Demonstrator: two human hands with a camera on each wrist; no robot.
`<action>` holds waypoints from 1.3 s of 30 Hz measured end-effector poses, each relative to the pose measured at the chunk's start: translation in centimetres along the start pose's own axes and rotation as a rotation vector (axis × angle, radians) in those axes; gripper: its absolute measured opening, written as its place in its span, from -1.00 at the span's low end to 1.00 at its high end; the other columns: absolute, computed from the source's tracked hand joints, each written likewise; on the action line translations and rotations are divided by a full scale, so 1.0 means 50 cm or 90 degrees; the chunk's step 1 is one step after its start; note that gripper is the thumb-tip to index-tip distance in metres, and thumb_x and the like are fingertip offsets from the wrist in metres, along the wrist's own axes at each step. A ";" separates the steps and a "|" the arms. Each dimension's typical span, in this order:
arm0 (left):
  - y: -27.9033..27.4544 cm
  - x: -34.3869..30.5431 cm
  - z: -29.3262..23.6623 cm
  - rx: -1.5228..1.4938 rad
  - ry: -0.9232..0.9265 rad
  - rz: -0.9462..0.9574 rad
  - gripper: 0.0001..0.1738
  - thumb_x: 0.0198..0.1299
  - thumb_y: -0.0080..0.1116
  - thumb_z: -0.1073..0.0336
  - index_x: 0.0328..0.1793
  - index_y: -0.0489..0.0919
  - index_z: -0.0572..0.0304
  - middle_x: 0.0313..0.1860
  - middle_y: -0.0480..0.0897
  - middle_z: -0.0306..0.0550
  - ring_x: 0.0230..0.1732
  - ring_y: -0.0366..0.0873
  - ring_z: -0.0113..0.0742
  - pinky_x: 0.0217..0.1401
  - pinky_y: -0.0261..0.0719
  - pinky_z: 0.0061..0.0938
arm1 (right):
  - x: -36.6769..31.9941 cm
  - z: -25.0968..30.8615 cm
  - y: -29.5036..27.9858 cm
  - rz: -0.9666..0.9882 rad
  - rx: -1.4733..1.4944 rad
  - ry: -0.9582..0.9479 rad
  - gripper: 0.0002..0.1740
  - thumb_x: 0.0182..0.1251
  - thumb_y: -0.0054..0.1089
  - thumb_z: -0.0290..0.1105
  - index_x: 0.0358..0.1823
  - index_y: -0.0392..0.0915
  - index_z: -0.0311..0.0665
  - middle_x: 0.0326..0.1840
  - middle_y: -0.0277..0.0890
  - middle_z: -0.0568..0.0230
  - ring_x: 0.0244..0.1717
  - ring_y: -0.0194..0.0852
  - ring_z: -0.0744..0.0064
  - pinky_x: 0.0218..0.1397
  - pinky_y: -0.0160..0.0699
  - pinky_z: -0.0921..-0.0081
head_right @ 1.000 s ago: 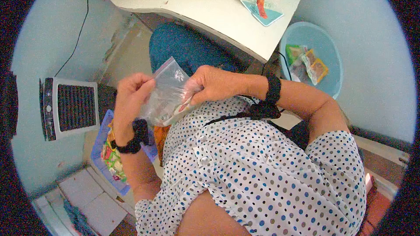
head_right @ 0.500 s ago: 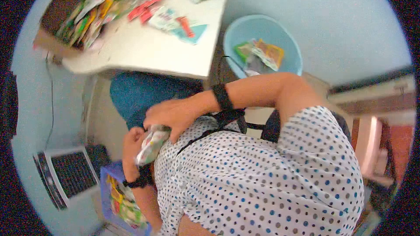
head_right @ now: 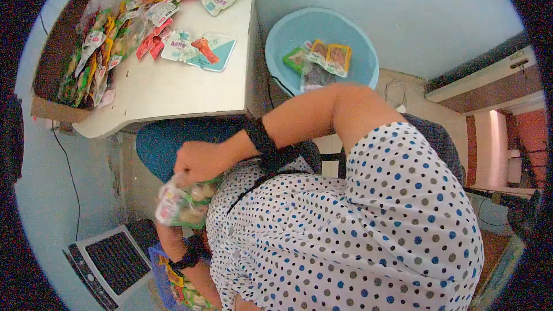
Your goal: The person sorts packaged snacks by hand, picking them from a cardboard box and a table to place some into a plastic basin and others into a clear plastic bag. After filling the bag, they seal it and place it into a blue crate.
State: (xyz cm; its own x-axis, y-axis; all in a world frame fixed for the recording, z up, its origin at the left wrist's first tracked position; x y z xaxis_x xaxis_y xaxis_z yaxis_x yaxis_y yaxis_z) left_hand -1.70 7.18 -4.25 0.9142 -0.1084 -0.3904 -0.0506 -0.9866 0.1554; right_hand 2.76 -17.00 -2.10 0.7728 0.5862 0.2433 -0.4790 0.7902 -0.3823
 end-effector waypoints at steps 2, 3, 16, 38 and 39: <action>-0.024 0.009 0.021 -0.079 -0.017 -0.073 -0.57 0.44 -0.04 0.04 0.18 0.51 0.22 0.07 0.62 -0.10 -0.04 0.63 -0.23 -0.05 0.65 -0.30 | 0.017 0.027 -0.052 0.006 -0.016 0.030 -0.71 0.24 0.22 -0.21 -0.45 0.64 -0.32 -0.65 0.48 0.07 -0.66 0.38 0.36 -0.50 0.36 0.33; -0.020 0.006 0.016 -0.075 -0.004 -0.058 -0.55 0.42 -0.03 0.04 0.19 0.51 0.25 0.05 0.62 -0.06 -0.05 0.63 -0.20 -0.02 0.64 -0.29 | 0.017 0.042 -0.081 -0.005 0.048 0.069 -0.67 0.27 0.24 -0.19 -0.47 0.63 -0.34 -0.73 0.40 0.26 -0.66 0.18 0.59 -0.56 0.26 0.42; 0.051 0.014 0.008 0.166 0.024 0.203 -0.17 0.47 -0.41 -0.29 -0.16 0.63 0.38 -0.26 0.68 -0.01 -0.22 0.62 -0.24 -0.13 0.53 -0.39 | -0.269 0.065 -0.575 -0.526 0.273 0.203 -0.46 0.26 0.35 -0.05 0.22 0.51 -0.04 -0.02 0.64 0.15 0.00 0.62 0.13 0.11 0.62 0.29; 0.092 0.004 -0.020 0.284 -0.075 0.146 -0.21 0.45 -0.33 -0.29 -0.15 0.62 0.35 -0.28 0.67 -0.02 -0.23 0.62 -0.24 -0.13 0.55 -0.39 | -0.693 -0.184 -0.659 0.220 -0.530 0.803 -0.68 -0.03 0.25 -0.20 -0.37 0.70 -0.31 -0.39 0.67 -0.06 -0.36 0.66 0.01 -0.29 0.61 0.19; 0.094 0.004 -0.019 0.293 -0.085 0.145 -0.19 0.47 -0.37 -0.27 -0.15 0.62 0.39 -0.28 0.67 0.00 -0.23 0.61 -0.24 -0.13 0.55 -0.39 | -0.686 -0.193 -0.649 0.310 -0.605 0.771 -0.69 -0.01 0.24 -0.21 -0.36 0.71 -0.30 -0.37 0.67 -0.06 -0.33 0.67 0.00 -0.26 0.62 0.20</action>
Point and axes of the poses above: each hand's wrist, its own x-axis towards the middle knuckle, its own y-axis out of the palm, z = x × y, the point moved 2 cm from there along x, towards the middle knuckle
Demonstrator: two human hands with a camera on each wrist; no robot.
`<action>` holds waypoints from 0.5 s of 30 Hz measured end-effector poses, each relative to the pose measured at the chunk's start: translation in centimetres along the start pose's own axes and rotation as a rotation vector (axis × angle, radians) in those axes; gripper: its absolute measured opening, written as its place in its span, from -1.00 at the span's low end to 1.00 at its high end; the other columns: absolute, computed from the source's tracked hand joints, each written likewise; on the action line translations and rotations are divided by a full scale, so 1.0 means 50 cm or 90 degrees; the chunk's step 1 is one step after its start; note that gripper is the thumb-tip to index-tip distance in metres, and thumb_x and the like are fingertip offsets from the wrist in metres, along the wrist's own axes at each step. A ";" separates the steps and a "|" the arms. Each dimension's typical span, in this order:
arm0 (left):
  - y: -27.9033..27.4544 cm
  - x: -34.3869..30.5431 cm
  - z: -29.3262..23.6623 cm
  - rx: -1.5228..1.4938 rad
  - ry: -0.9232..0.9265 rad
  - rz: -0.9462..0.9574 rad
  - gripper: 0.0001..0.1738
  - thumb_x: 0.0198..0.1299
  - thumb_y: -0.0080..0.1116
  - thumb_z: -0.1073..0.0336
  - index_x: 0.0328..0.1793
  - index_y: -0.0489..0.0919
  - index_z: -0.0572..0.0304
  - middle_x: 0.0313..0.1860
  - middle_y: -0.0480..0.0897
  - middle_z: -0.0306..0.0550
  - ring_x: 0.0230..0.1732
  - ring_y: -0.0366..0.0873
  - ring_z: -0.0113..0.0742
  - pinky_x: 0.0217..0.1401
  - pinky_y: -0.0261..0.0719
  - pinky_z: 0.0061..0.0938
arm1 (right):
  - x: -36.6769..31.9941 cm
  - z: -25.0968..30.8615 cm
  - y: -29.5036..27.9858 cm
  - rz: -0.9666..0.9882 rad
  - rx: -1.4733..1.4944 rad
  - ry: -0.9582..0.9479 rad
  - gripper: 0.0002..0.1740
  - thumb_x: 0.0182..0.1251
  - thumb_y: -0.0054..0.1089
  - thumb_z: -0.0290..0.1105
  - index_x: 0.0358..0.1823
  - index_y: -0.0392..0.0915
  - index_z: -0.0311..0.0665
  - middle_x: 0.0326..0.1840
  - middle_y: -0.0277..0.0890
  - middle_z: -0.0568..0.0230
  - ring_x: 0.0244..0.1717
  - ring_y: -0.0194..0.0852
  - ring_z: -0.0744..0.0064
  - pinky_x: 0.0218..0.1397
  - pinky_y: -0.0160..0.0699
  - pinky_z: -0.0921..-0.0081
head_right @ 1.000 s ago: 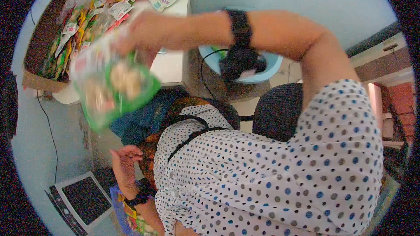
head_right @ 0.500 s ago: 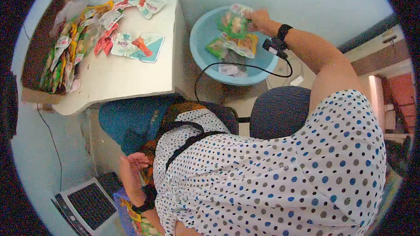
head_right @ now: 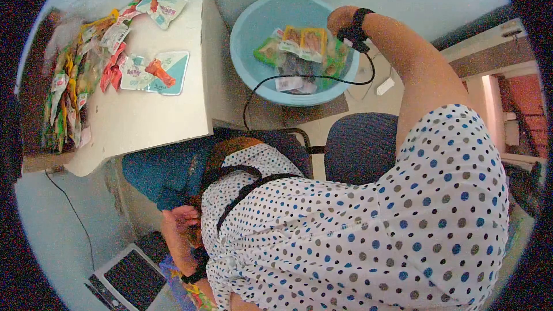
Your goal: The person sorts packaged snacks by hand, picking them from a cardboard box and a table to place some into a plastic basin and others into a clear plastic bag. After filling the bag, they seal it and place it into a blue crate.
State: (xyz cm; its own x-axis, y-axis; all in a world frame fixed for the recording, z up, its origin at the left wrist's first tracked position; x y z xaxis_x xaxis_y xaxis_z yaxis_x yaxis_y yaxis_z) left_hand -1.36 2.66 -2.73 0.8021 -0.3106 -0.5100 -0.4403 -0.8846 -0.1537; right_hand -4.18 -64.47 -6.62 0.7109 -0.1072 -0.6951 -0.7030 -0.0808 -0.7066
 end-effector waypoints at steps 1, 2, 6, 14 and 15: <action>0.001 0.001 0.000 0.008 -0.010 0.000 -0.17 0.49 -0.40 -0.26 -0.16 0.63 0.44 -0.27 0.67 0.01 -0.24 0.61 -0.24 -0.13 0.54 -0.40 | 0.007 0.009 -0.001 0.010 -0.108 -0.029 -0.70 0.01 0.23 -0.22 -0.35 0.72 -0.29 -0.35 0.67 -0.06 -0.30 0.68 0.00 -0.24 0.63 0.21; 0.000 0.002 0.000 0.000 -0.015 0.007 -0.18 0.49 -0.40 -0.26 -0.15 0.62 0.43 -0.27 0.67 0.01 -0.24 0.61 -0.25 -0.13 0.54 -0.40 | 0.013 0.021 -0.001 0.019 -0.087 -0.017 -0.72 -0.03 0.26 -0.28 -0.35 0.71 -0.33 -0.40 0.66 -0.04 -0.37 0.65 0.03 -0.28 0.61 0.21; -0.009 -0.009 0.004 -0.031 -0.036 0.011 -0.18 0.49 -0.40 -0.26 -0.15 0.62 0.43 -0.27 0.67 0.00 -0.24 0.61 -0.25 -0.12 0.54 -0.41 | 0.075 0.045 0.081 0.035 -0.007 0.024 -0.75 -0.11 0.36 -0.36 -0.37 0.69 -0.34 -0.41 0.65 -0.04 -0.36 0.67 0.01 -0.26 0.63 0.15; -0.009 -0.007 -0.003 -0.024 -0.040 0.001 -0.19 0.49 -0.39 -0.25 -0.13 0.63 0.42 -0.26 0.67 0.00 -0.24 0.60 -0.29 -0.11 0.54 -0.43 | 0.082 0.044 0.122 -0.120 0.207 0.148 -0.74 0.01 0.35 -0.29 -0.33 0.68 -0.34 -0.30 0.67 -0.07 -0.21 0.66 -0.09 -0.17 0.62 0.12; -0.014 0.000 0.009 -0.027 -0.045 0.008 -0.20 0.49 -0.38 -0.25 -0.13 0.63 0.42 -0.26 0.68 -0.01 -0.25 0.60 -0.30 -0.12 0.54 -0.43 | 0.070 0.050 0.117 -0.175 0.224 0.171 -0.74 0.03 0.34 -0.29 -0.33 0.68 -0.34 -0.29 0.67 -0.08 -0.19 0.65 -0.10 -0.16 0.62 0.12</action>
Point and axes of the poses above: each hand's wrist, its own x-axis towards the middle knuckle, its own y-axis out of the palm, z = x × y, the point moved 2 cm from there along x, towards the middle knuckle
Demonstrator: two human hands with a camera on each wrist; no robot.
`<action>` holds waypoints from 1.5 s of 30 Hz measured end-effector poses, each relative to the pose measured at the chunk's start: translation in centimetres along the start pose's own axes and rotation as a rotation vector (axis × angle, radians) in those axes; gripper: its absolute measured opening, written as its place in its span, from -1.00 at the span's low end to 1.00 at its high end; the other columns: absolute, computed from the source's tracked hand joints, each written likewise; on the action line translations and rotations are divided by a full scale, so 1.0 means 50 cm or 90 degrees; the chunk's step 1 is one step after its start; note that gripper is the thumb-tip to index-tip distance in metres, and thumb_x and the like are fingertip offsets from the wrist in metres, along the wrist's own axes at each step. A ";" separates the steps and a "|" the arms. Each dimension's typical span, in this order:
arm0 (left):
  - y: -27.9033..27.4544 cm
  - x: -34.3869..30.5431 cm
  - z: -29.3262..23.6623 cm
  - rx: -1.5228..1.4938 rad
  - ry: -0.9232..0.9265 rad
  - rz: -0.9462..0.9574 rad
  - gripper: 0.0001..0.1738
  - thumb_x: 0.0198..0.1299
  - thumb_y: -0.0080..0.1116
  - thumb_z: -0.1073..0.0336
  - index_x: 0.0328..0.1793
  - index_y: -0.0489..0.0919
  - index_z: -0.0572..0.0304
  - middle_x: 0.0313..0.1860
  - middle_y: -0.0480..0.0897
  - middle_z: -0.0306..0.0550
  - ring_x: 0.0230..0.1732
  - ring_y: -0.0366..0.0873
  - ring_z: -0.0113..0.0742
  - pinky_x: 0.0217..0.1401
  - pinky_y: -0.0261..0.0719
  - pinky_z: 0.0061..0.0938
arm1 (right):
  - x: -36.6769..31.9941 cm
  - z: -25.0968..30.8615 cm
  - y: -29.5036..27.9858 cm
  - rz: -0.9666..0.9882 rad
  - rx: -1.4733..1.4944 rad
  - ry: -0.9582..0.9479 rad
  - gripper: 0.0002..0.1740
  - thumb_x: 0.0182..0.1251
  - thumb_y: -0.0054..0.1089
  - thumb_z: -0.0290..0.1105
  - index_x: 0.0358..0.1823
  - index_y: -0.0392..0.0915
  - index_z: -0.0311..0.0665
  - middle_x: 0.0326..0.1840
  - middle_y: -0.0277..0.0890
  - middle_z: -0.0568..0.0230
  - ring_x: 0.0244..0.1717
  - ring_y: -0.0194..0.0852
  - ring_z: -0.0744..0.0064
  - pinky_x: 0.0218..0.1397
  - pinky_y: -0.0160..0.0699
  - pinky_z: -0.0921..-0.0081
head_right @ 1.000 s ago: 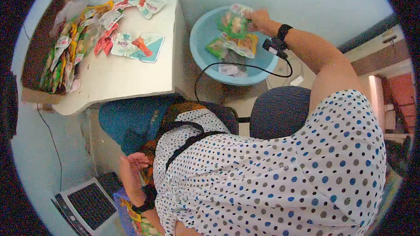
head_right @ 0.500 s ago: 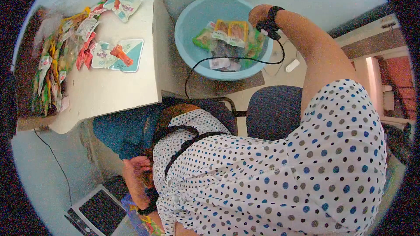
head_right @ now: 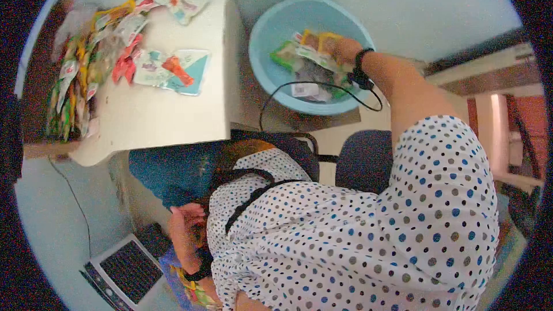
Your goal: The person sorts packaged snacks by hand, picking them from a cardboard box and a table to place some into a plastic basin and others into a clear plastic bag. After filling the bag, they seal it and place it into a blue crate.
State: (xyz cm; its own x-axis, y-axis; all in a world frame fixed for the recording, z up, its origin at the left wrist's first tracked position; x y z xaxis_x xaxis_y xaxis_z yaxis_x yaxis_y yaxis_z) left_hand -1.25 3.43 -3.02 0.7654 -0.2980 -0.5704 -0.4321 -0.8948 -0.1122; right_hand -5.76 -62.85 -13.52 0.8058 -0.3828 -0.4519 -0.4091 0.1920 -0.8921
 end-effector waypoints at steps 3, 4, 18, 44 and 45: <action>0.002 0.003 0.000 0.001 0.007 0.011 -0.22 0.50 -0.36 -0.22 -0.13 0.66 0.39 -0.27 0.68 -0.03 -0.24 0.60 -0.32 -0.11 0.54 -0.45 | -0.047 0.020 -0.030 -0.119 0.180 0.115 -0.66 0.23 0.19 -0.17 -0.25 0.67 -0.34 -0.25 0.65 -0.13 -0.18 0.64 -0.13 -0.12 0.59 0.08; 0.004 0.005 0.003 -0.001 0.014 0.012 -0.22 0.50 -0.36 -0.22 -0.13 0.66 0.38 -0.27 0.69 -0.04 -0.24 0.60 -0.32 -0.11 0.53 -0.45 | -0.049 0.024 -0.035 -0.104 0.300 0.177 -0.63 0.28 0.14 -0.14 -0.23 0.66 -0.34 -0.23 0.65 -0.14 -0.17 0.63 -0.14 -0.11 0.57 0.07; -0.010 -0.016 0.007 -0.002 0.120 -0.030 -0.28 0.51 -0.30 -0.15 -0.15 0.68 0.37 -0.29 0.70 -0.04 -0.26 0.63 -0.30 -0.13 0.58 -0.43 | -0.032 0.220 -0.192 0.122 -0.251 -0.130 -0.55 0.17 0.22 -0.06 -0.17 0.64 -0.35 -0.22 0.66 -0.12 -0.15 0.64 -0.04 -0.05 0.59 0.12; -0.049 -0.085 -0.040 0.020 0.211 -0.088 -0.35 0.51 -0.24 -0.11 -0.13 0.68 0.34 -0.30 0.67 -0.15 -0.26 0.57 -0.41 -0.15 0.53 -0.49 | 0.071 0.948 -0.502 -0.044 0.930 -0.294 -0.50 0.24 0.33 -0.35 0.06 0.33 -0.51 -0.20 0.51 -0.03 -0.43 0.60 0.23 -0.33 0.68 0.30; -0.053 -0.092 -0.032 0.028 0.222 -0.096 -0.36 0.51 -0.24 -0.11 -0.13 0.68 0.34 -0.29 0.67 -0.14 -0.26 0.57 -0.41 -0.15 0.53 -0.49 | 0.080 0.955 -0.492 0.054 0.965 -0.278 -0.49 0.22 0.34 -0.35 0.05 0.34 -0.52 -0.20 0.51 -0.04 -0.45 0.59 0.24 -0.35 0.67 0.28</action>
Point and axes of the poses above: each hand's wrist, its own x-axis towards the middle knuckle, its own y-axis out of the palm, z = x × y, the point moved 2 cm from there along x, towards the middle knuckle
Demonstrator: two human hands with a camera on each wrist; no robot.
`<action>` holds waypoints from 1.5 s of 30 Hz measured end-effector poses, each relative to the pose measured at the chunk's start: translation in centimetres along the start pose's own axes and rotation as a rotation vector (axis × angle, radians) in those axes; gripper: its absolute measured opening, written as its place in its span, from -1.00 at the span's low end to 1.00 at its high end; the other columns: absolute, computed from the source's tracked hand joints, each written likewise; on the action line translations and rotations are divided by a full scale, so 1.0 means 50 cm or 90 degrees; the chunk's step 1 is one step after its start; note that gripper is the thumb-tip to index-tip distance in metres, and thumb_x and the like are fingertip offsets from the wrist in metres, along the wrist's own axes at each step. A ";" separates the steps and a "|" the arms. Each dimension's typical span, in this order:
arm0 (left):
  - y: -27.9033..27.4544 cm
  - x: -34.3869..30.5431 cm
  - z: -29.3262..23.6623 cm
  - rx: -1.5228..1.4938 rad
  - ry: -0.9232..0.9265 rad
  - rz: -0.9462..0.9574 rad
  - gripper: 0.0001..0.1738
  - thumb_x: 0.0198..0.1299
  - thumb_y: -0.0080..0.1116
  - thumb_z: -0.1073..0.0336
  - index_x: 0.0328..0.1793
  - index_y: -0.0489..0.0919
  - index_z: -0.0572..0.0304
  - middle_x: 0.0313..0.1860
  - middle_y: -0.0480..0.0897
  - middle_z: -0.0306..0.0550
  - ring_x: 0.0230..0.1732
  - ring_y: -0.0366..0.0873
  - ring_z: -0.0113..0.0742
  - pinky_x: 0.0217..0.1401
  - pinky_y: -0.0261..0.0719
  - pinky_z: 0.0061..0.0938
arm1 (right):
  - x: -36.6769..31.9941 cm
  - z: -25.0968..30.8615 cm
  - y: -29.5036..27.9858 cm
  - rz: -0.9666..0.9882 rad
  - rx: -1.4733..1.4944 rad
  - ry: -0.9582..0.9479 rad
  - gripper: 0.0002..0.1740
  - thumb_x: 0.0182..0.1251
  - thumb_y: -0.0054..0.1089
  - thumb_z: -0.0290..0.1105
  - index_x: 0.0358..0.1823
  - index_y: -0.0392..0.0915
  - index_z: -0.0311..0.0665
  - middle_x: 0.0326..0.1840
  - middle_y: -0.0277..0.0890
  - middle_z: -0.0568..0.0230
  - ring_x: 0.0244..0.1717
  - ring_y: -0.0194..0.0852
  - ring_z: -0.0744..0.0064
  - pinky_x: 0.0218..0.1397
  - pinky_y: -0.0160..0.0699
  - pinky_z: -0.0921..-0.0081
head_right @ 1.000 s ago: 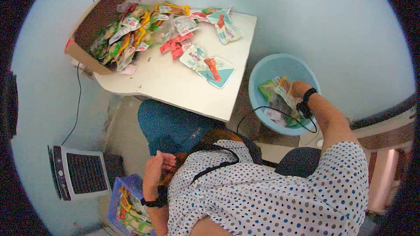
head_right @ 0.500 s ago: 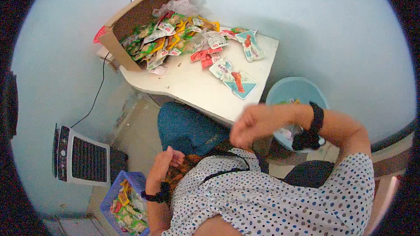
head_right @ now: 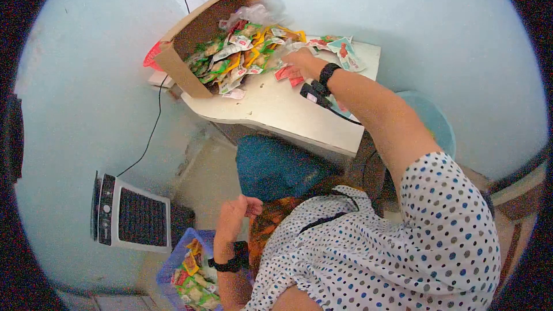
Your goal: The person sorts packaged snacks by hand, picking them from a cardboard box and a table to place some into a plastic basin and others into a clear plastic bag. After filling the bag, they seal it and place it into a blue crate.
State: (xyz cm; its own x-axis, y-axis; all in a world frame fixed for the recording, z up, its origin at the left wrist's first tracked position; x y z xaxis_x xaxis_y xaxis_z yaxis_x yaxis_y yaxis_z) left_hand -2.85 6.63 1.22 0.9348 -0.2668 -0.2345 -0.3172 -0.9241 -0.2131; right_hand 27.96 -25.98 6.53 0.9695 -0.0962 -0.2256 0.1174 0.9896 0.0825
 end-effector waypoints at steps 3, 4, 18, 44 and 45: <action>-0.020 -0.025 0.007 0.006 0.037 -0.015 -0.37 0.51 -0.23 -0.09 -0.11 0.68 0.35 -0.28 0.68 -0.13 -0.25 0.59 -0.39 -0.15 0.54 -0.49 | 0.062 -0.013 0.000 -0.015 -0.170 -0.082 -0.71 0.11 0.33 -0.46 -0.18 0.52 -0.46 -0.38 0.58 0.13 -0.40 0.61 0.20 -0.37 0.62 0.31; -0.024 -0.034 0.009 0.004 0.049 -0.015 -0.37 0.51 -0.23 -0.09 -0.11 0.67 0.35 -0.28 0.68 -0.13 -0.24 0.60 -0.38 -0.15 0.54 -0.49 | 0.085 -0.013 -0.002 -0.015 -0.258 -0.119 -0.79 0.09 0.30 -0.48 -0.25 0.56 -0.43 -0.42 0.60 0.15 -0.40 0.61 0.18 -0.36 0.62 0.31; -0.016 -0.028 0.012 -0.014 0.067 -0.024 -0.43 0.51 -0.17 -0.04 -0.11 0.66 0.34 -0.29 0.67 -0.17 -0.26 0.57 -0.44 -0.14 0.52 -0.51 | -0.037 0.192 0.020 0.105 -0.214 -0.333 -0.76 0.35 0.07 -0.26 -0.13 0.48 -0.29 -0.14 0.61 0.18 -0.16 0.61 0.37 -0.23 0.72 0.28; -0.033 0.299 -0.100 -0.107 0.141 -0.221 -0.53 0.37 0.10 0.20 0.33 0.43 0.23 -0.02 0.59 -0.13 -0.18 0.60 -0.40 -0.29 0.58 -0.56 | -0.246 0.039 0.086 0.213 -0.139 -0.202 -0.67 0.45 0.09 -0.22 0.01 0.51 -0.36 0.16 0.51 0.10 -0.06 0.65 0.37 -0.26 0.75 0.39; -0.030 0.312 -0.083 -0.097 0.140 -0.227 -0.53 0.37 0.11 0.21 0.33 0.43 0.23 -0.02 0.59 -0.13 -0.19 0.60 -0.41 -0.31 0.58 -0.56 | -0.258 0.015 0.063 0.211 -0.142 -0.160 -0.67 0.44 0.10 -0.23 0.01 0.52 -0.36 0.18 0.50 0.07 -0.09 0.66 0.37 -0.28 0.74 0.41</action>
State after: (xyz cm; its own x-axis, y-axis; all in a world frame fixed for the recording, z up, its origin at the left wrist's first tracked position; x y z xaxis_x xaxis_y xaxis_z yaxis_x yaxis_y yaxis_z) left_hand 12.88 2.74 1.80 0.9985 0.0389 0.0392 0.0427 -0.9942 -0.0984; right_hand 15.99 -21.72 10.43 0.9723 0.2329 0.0213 -0.2295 0.9675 -0.1063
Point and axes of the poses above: each hand's wrist, its own x-axis towards the middle knuckle, its own y-axis out of the palm, z = x × y, the point moved 2 cm from there along x, towards the middle knuckle
